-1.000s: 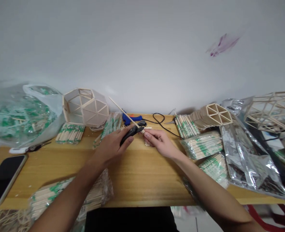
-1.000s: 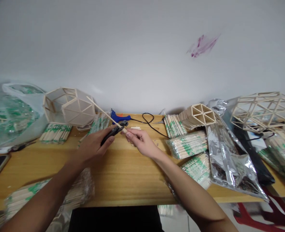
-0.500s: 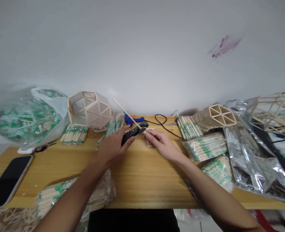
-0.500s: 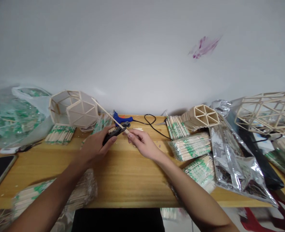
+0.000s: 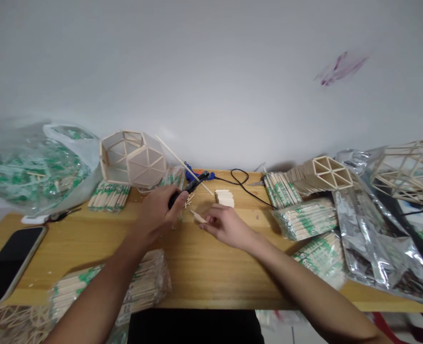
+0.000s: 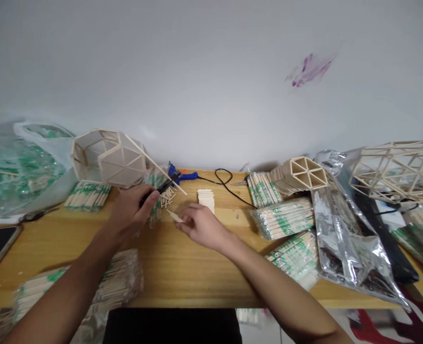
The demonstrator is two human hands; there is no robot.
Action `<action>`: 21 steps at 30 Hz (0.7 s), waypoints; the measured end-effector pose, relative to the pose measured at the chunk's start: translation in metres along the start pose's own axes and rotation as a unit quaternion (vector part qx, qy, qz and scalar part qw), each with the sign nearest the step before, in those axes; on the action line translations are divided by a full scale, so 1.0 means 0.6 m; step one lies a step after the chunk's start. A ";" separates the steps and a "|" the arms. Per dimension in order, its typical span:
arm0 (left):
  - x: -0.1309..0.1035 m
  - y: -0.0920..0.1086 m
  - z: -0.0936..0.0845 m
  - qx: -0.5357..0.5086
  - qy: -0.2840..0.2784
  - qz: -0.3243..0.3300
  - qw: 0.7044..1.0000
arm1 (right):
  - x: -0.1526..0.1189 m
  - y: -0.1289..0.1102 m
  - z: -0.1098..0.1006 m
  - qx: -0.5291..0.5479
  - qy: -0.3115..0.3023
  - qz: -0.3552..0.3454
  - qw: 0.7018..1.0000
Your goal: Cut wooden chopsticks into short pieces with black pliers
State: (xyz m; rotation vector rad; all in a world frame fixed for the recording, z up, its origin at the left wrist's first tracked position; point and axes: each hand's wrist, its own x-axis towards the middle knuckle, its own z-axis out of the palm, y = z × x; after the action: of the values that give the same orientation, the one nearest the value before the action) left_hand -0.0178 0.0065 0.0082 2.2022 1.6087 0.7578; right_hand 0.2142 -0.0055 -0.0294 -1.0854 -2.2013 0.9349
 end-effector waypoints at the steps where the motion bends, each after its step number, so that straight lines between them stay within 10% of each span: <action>1: -0.001 0.003 0.001 -0.003 -0.009 -0.002 1.000 | 0.001 0.003 0.008 -0.011 -0.005 0.000 1.000; 13: 0.001 0.014 0.010 0.056 -0.081 0.003 0.995 | 0.006 0.014 -0.006 0.095 0.061 0.079 0.990; 21: -0.003 0.017 0.022 0.112 -0.173 0.048 0.977 | 0.012 0.009 -0.055 0.514 0.017 0.188 0.837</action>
State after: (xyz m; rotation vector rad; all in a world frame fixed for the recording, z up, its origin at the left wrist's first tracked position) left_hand -0.0026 0.0022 0.0028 2.4170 1.4783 0.2025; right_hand 0.2356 0.0146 -0.0114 -0.9292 -1.0842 1.9151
